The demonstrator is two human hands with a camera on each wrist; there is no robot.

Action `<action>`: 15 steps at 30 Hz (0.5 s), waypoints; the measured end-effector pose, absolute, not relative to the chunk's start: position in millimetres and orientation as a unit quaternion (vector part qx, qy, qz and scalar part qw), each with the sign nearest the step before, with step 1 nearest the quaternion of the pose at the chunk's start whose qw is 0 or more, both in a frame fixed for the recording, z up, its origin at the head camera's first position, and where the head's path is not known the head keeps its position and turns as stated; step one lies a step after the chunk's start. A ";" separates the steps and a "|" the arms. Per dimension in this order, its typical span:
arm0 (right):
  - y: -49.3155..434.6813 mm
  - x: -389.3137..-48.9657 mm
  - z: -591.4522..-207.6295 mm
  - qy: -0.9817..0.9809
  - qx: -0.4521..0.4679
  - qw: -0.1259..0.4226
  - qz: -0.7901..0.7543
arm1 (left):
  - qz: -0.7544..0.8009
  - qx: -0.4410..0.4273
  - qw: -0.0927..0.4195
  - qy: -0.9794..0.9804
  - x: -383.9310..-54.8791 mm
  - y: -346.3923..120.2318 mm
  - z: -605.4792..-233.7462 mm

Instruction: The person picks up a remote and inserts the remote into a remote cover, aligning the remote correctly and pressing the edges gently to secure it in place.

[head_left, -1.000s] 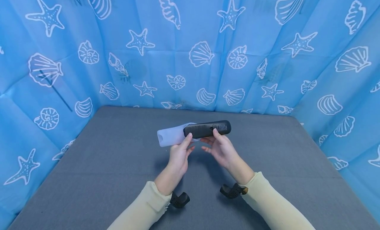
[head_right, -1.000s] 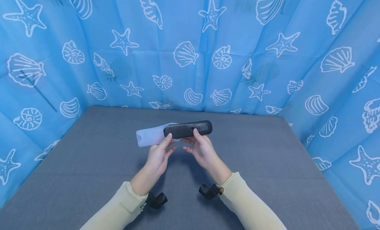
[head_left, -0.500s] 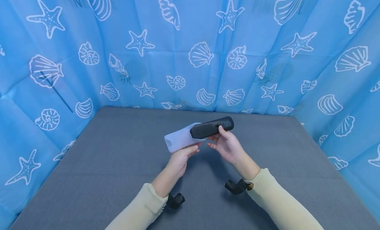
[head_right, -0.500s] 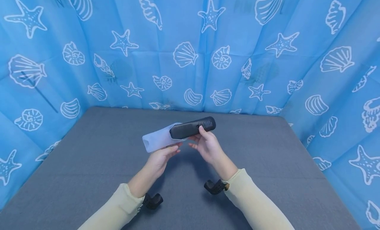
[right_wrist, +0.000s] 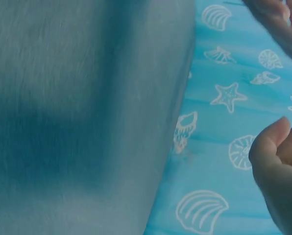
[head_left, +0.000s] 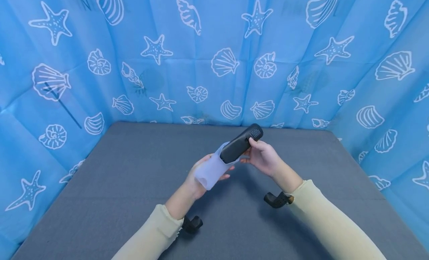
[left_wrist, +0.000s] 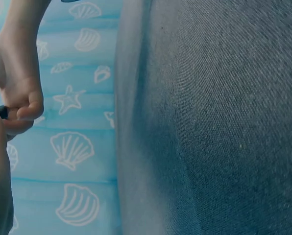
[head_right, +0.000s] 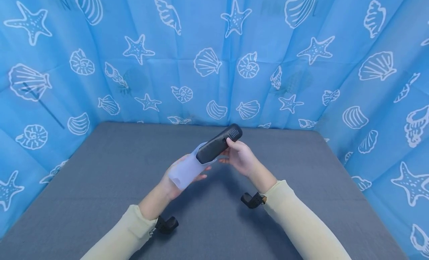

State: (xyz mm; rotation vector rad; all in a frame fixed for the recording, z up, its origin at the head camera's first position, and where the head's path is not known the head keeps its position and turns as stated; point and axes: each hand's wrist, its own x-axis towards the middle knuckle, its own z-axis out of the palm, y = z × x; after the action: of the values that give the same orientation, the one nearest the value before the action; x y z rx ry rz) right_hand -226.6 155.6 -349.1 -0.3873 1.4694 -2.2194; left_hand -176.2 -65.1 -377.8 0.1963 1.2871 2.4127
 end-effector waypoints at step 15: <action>158.5 -245.1 -336.2 0.655 -0.166 0.261 -0.690 | 0.786 0.147 0.250 0.546 -181.0 -60.3 -390.6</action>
State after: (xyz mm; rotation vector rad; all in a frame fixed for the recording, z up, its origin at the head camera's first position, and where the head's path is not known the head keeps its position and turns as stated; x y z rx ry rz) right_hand -245.1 158.5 -336.2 -0.4503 1.7729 -1.8678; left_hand -181.0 -60.3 -390.6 0.3999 1.4859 2.1394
